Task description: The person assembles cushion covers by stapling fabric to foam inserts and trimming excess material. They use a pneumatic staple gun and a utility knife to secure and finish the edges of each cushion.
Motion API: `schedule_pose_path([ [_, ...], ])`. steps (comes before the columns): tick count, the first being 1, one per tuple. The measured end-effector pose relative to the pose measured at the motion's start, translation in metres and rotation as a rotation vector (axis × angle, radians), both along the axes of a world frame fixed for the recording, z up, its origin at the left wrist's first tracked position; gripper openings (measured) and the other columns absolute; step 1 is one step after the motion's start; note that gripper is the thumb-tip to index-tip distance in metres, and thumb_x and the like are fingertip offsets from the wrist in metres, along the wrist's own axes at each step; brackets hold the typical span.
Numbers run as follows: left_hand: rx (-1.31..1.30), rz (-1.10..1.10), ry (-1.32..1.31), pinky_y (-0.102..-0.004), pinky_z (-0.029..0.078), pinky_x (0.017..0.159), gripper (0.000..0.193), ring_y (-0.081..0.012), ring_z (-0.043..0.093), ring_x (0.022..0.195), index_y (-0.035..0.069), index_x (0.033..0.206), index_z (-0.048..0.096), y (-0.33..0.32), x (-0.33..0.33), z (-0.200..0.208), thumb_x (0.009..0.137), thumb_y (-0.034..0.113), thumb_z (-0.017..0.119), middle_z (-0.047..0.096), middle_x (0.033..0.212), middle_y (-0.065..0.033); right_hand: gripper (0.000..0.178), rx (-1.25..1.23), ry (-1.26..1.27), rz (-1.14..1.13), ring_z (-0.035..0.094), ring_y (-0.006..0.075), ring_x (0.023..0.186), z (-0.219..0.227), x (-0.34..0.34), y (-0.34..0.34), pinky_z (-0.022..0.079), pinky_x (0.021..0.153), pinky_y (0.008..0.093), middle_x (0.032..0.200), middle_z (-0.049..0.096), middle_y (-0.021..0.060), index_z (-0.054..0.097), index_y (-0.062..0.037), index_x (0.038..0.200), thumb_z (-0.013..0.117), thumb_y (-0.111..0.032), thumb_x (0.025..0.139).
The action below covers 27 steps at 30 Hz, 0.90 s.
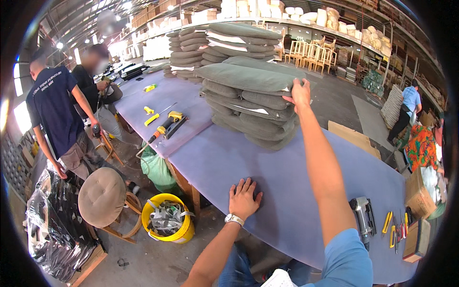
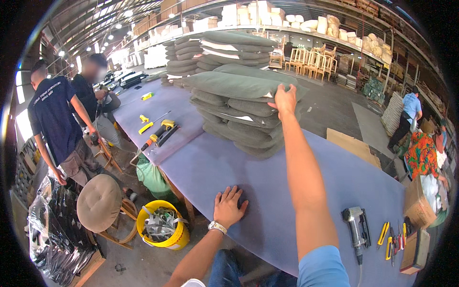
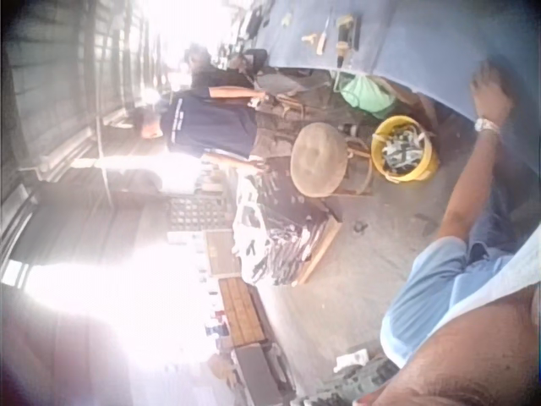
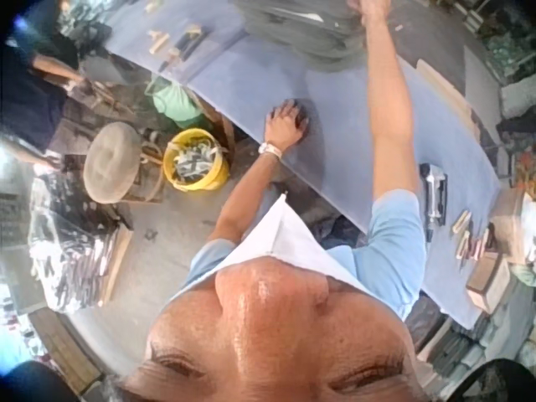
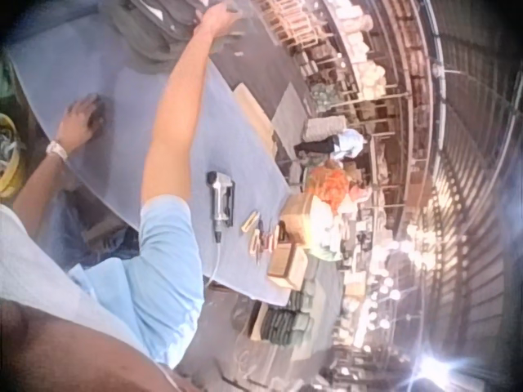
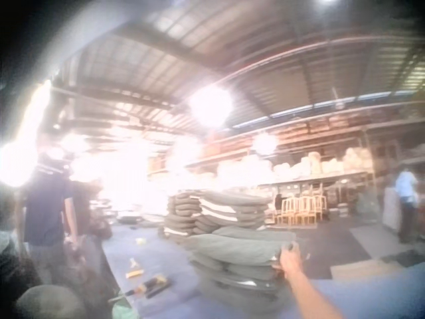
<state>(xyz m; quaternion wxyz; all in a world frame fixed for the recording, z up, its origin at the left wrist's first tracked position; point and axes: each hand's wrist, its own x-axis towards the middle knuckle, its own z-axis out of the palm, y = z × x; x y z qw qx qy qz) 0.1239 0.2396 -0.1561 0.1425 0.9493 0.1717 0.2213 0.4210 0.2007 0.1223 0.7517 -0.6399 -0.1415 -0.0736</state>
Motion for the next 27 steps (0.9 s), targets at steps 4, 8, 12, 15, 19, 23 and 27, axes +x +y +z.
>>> schedule_pose_path([
  [4,-0.027,-0.019,-0.032,-0.0543,0.029,0.122,0.054,-0.0297,0.046,0.147,0.014,0.141,0.064,-0.003,0.006,-0.005,0.098,0.046,0.062,0.056,0.154,-0.0103,0.064,-0.322,-0.343,-0.277,0.060,0.0345,0.126,-0.042,-0.004,-0.037,0.064,0.087,0.0394,0.157,0.037,0.0249,0.041,-0.0033,0.154,0.060,-0.038,0.104],
  [8,-0.031,-0.003,-0.040,-0.0560,0.029,0.121,0.051,-0.0292,0.046,0.147,0.014,0.137,0.067,0.003,0.002,-0.010,0.097,0.044,0.063,0.057,0.152,-0.0101,0.052,-0.437,-0.649,-0.207,0.068,0.0314,0.105,-0.156,-0.059,-0.117,0.053,0.095,0.0403,0.136,0.059,0.0206,0.052,-0.0036,0.145,0.067,-0.025,0.100],
  [12,-0.028,-0.028,-0.063,-0.0561,0.030,0.120,0.049,-0.0294,0.047,0.146,0.013,0.136,0.068,-0.002,0.009,-0.005,0.096,0.043,0.064,0.059,0.151,-0.0100,0.041,-0.911,-0.584,-0.261,0.071,0.0282,0.092,-0.311,-0.117,-0.244,0.058,0.083,0.0390,0.120,0.067,0.0156,0.063,-0.0069,0.133,0.071,-0.016,0.094],
  [15,-0.048,0.006,-0.068,-0.0555,0.031,0.120,0.048,-0.0301,0.047,0.146,0.012,0.134,0.068,0.006,0.004,-0.005,0.097,0.042,0.064,0.059,0.150,-0.0102,0.027,-0.579,-0.434,-0.122,0.071,0.0277,0.087,-0.293,-0.161,-0.241,0.058,0.080,0.0384,0.108,0.069,0.0141,0.069,-0.0058,0.120,0.069,-0.013,0.094],
  [19,-0.004,-0.044,-0.126,-0.0501,0.037,0.118,0.047,-0.0315,0.053,0.141,0.009,0.133,0.069,-0.001,0.012,-0.020,0.098,0.041,0.065,0.063,0.144,-0.0125,0.015,-0.557,-0.281,-0.101,0.070,0.0295,0.083,-0.289,-0.155,-0.255,0.056,0.076,0.0394,0.099,0.069,0.0124,0.071,-0.0057,0.108,0.066,-0.009,0.094],
  [23,-0.395,-0.112,-0.161,-0.0417,0.049,0.109,0.055,-0.0281,0.065,0.127,0.002,0.133,0.067,0.027,0.019,0.005,0.100,0.046,0.065,0.070,0.132,-0.0190,0.013,-0.630,-0.348,0.016,0.069,0.0312,0.087,-0.277,-0.159,-0.251,0.055,0.078,0.0409,0.098,0.069,0.0112,0.072,-0.0064,0.104,0.066,-0.009,0.093],
  [27,-0.718,-0.088,-0.470,-0.0394,0.054,0.098,0.066,-0.0267,0.068,0.117,-0.003,0.143,0.057,0.104,0.063,0.095,0.106,0.052,0.054,0.067,0.134,-0.0228,0.012,-0.627,-0.414,0.198,0.067,0.0332,0.097,-0.267,-0.181,-0.244,0.053,0.084,0.0436,0.104,0.070,0.0106,0.072,-0.0074,0.103,0.068,-0.010,0.091],
])
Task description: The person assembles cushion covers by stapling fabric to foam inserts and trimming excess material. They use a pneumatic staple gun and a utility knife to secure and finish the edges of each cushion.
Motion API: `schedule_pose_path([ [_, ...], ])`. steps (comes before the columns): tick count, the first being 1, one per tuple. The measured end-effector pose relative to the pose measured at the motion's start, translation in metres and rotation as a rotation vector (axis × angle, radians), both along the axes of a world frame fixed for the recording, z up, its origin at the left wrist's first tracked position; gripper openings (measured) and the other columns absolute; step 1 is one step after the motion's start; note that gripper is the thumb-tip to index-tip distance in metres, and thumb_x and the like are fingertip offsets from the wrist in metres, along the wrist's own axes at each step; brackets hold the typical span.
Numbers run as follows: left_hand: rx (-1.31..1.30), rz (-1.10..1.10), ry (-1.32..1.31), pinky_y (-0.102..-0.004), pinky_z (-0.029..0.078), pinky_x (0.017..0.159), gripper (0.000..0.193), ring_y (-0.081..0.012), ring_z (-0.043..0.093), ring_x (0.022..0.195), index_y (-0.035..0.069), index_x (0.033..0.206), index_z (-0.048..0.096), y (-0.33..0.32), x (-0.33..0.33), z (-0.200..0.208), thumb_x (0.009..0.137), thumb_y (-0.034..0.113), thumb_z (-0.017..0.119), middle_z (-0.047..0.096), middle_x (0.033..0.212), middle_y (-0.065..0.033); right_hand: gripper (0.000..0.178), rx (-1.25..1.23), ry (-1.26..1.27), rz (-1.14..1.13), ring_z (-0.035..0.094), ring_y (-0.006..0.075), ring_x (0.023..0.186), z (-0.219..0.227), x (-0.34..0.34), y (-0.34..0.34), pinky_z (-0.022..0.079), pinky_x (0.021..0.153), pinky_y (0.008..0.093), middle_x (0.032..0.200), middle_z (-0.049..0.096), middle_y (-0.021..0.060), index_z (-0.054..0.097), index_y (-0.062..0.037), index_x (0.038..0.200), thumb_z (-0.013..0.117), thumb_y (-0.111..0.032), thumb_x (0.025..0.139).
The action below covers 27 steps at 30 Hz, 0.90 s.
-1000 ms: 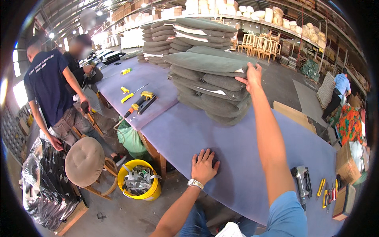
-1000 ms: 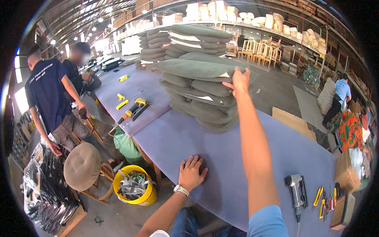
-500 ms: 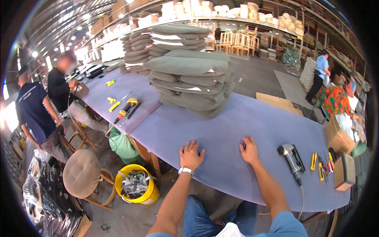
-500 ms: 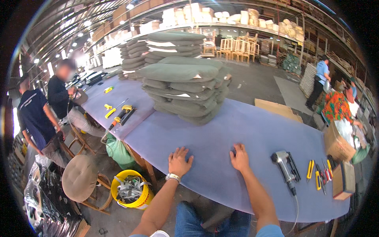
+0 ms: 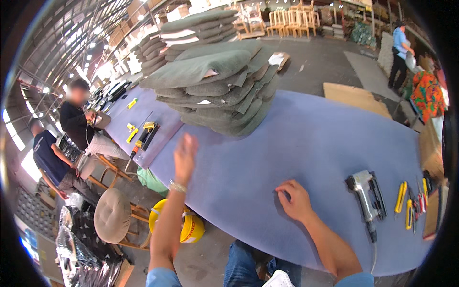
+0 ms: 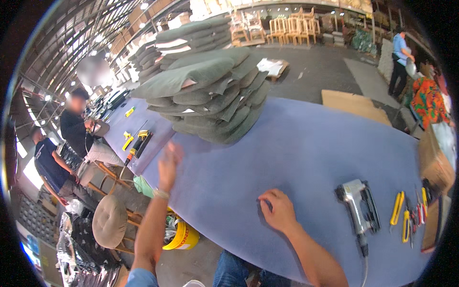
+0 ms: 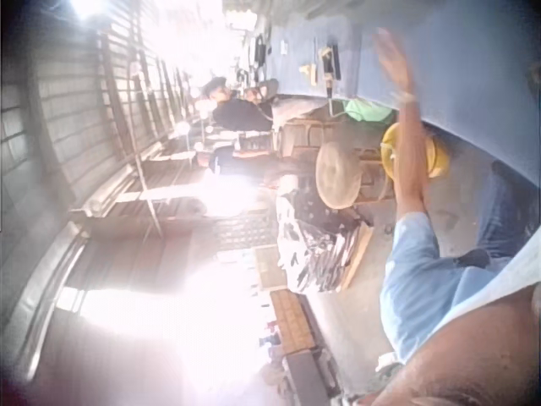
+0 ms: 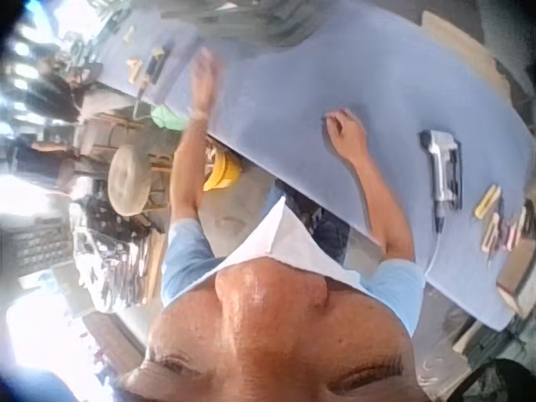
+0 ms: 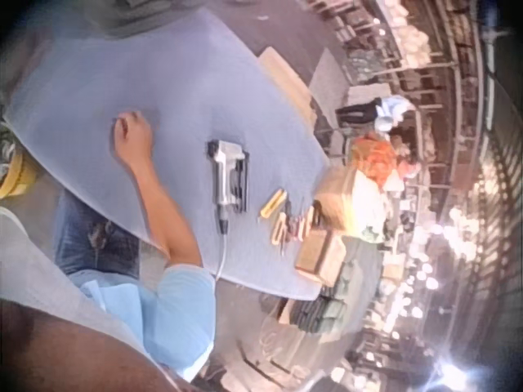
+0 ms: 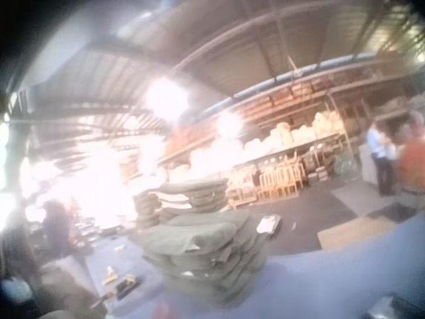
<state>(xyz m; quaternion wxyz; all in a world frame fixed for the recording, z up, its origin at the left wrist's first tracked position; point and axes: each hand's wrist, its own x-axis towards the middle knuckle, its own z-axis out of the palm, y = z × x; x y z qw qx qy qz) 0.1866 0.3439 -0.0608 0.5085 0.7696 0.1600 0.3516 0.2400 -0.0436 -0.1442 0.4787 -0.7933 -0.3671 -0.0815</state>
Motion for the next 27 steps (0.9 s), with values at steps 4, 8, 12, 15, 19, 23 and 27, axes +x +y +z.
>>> schedule_pose_path([
  [4,-0.402,-0.039,-0.259,-0.0401,0.059,0.084,0.079,-0.0287,0.070,0.100,-0.003,0.143,0.045,0.029,0.095,0.122,0.104,0.065,0.050,0.065,0.127,-0.0213,0.013,-0.060,0.012,0.060,0.067,0.0340,0.105,0.003,-0.019,-0.018,0.053,0.089,0.0444,0.115,0.070,0.0104,0.073,-0.0081,0.102,0.070,-0.011,0.090],
  [8,-0.495,0.060,-0.076,-0.0398,0.060,0.073,0.072,-0.0283,0.072,0.090,-0.002,0.142,0.047,0.064,0.142,0.166,0.104,0.059,0.055,0.065,0.125,-0.0195,0.013,-0.004,0.100,0.113,0.069,0.0322,0.101,0.016,-0.015,-0.021,0.054,0.088,0.0428,0.113,0.073,0.0100,0.073,-0.0088,0.102,0.072,-0.010,0.089],
  [12,-0.385,0.131,-0.017,-0.0387,0.060,0.076,0.064,-0.0266,0.070,0.095,0.000,0.144,0.046,0.087,0.173,0.181,0.104,0.048,0.060,0.065,0.128,-0.0159,0.014,0.210,0.275,-0.031,0.072,0.0298,0.088,0.005,-0.008,-0.008,0.057,0.080,0.0398,0.098,0.075,0.0089,0.073,-0.0091,0.101,0.072,-0.007,0.088],
  [15,-0.366,0.179,-0.057,-0.0374,0.058,0.075,0.065,-0.0251,0.068,0.101,0.002,0.148,0.043,0.101,0.189,0.172,0.104,0.046,0.061,0.064,0.130,-0.0139,0.014,0.182,0.236,-0.114,0.072,0.0292,0.083,0.005,-0.009,-0.004,0.057,0.076,0.0384,0.093,0.075,0.0086,0.073,-0.0090,0.100,0.072,-0.005,0.087],
  [19,0.016,0.385,-0.082,-0.0402,0.060,0.083,0.072,-0.0278,0.071,0.102,-0.003,0.150,0.037,0.123,0.167,0.129,0.104,0.049,0.057,0.066,0.124,-0.0186,0.013,0.134,0.236,-0.146,0.072,0.0300,0.083,0.017,-0.012,0.008,0.057,0.074,0.0391,0.092,0.075,0.0091,0.073,-0.0088,0.098,0.072,-0.004,0.086],
  [23,-0.052,0.311,0.441,-0.0386,0.059,0.061,0.084,-0.0288,0.072,0.069,-0.008,0.154,0.030,0.075,0.166,0.180,0.105,0.058,0.050,0.072,0.098,-0.0226,0.013,0.034,0.226,-0.233,0.072,0.0289,0.078,0.014,-0.006,0.010,0.058,0.069,0.0377,0.088,0.074,0.0092,0.073,-0.0088,0.098,0.070,-0.004,0.087],
  [27,-0.062,0.269,0.369,-0.0359,0.050,0.046,0.092,-0.0249,0.062,0.049,-0.012,0.156,0.022,0.079,0.151,0.181,0.105,0.059,0.049,0.070,0.082,-0.0226,0.010,0.052,0.404,-0.223,0.073,0.0224,0.068,0.002,0.001,0.022,0.058,0.059,0.0334,0.085,0.074,0.0094,0.073,-0.0057,0.100,0.066,-0.005,0.093],
])
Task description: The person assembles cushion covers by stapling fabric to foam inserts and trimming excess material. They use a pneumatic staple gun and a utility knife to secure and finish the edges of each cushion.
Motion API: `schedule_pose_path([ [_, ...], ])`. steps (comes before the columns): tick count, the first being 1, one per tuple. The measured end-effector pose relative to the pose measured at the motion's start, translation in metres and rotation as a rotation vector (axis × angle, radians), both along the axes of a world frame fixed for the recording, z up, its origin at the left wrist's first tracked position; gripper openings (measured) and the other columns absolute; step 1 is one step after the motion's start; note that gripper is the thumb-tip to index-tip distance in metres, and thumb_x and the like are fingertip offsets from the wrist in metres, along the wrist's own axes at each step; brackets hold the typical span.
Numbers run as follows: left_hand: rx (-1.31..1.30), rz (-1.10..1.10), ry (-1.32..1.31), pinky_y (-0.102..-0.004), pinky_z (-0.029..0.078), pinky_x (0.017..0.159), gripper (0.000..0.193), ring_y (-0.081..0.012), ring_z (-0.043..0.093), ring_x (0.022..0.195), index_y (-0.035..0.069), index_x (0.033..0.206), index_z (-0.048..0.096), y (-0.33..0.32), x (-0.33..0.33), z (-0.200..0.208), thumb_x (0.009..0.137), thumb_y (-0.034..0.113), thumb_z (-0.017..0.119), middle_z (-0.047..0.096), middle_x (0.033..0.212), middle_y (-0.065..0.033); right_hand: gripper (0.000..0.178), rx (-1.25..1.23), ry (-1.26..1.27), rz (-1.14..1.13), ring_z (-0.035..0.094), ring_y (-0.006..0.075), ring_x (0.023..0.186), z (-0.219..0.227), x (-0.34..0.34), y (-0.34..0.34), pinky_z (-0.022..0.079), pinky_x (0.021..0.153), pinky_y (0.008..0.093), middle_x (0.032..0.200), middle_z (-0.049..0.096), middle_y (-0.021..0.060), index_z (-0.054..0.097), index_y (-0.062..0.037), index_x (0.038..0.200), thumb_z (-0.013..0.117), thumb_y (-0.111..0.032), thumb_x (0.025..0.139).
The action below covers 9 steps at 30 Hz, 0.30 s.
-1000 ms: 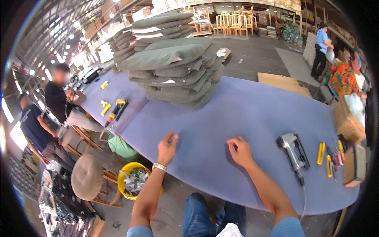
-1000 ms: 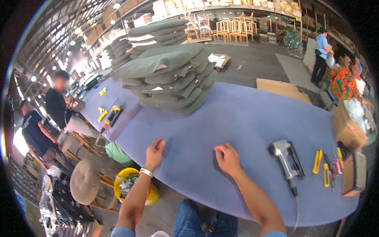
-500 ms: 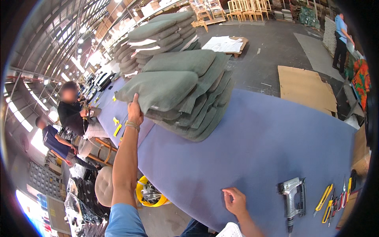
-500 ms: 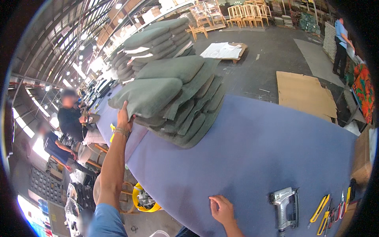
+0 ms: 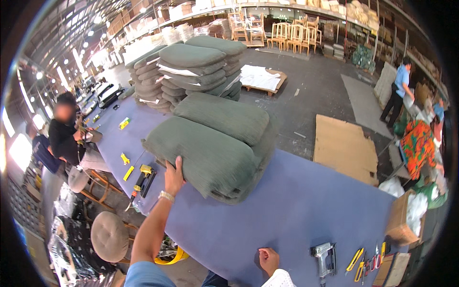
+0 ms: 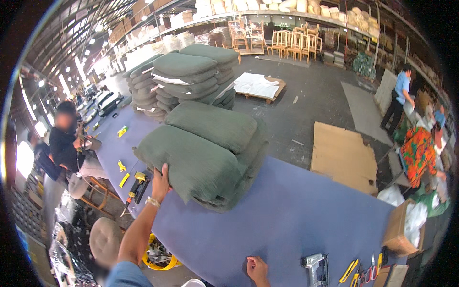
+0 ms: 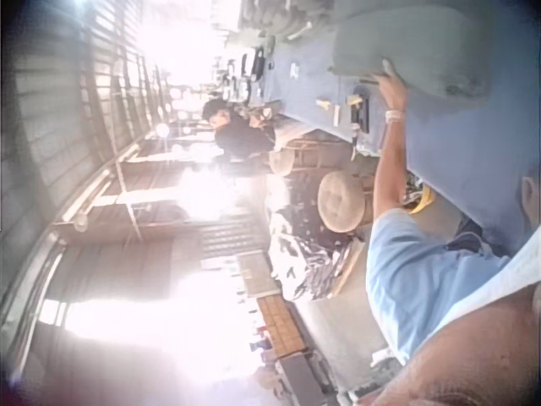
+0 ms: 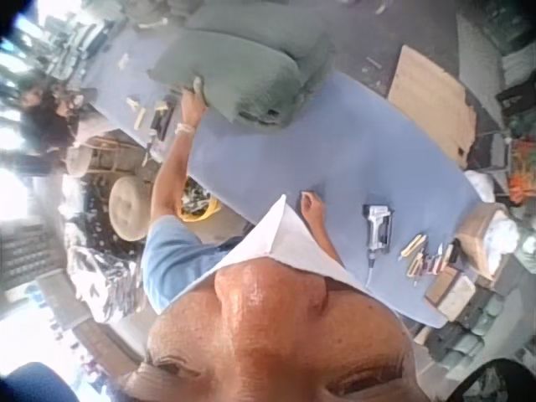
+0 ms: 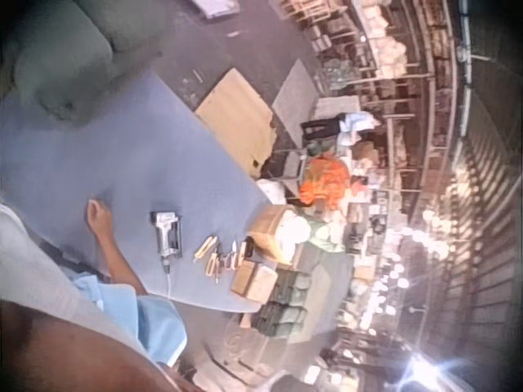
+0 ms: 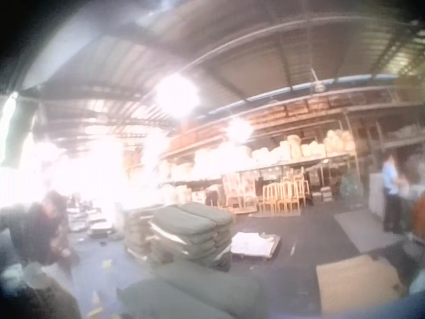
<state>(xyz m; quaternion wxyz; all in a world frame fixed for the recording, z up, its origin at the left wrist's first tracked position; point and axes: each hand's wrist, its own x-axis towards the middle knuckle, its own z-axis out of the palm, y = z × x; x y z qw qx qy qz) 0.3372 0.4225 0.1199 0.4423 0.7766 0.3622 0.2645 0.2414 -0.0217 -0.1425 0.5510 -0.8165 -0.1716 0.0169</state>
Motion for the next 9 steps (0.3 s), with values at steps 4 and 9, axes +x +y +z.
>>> schedule_pose_path([
  [4,0.052,-0.157,-0.139,-0.0359,0.057,0.058,0.075,-0.0235,0.071,0.063,0.001,0.159,0.033,0.022,-0.041,-0.059,0.103,0.041,0.063,0.070,0.080,-0.0145,0.016,0.222,0.584,-0.161,0.072,0.0174,0.066,0.022,0.050,-0.012,0.057,0.052,0.0302,0.081,0.073,0.0121,0.071,0.0004,0.106,0.057,-0.007,0.103],
  [9,0.596,-0.161,-0.079,-0.0355,0.061,0.068,0.067,-0.0224,0.073,0.069,0.007,0.157,0.043,0.094,-0.082,-0.189,0.099,0.029,0.069,0.072,0.085,-0.0149,0.019,-0.018,0.205,-0.513,0.071,0.0184,0.063,0.098,0.185,-0.035,0.057,0.054,0.0295,0.088,0.075,0.0161,0.068,0.0013,0.110,0.056,-0.011,0.104],
])
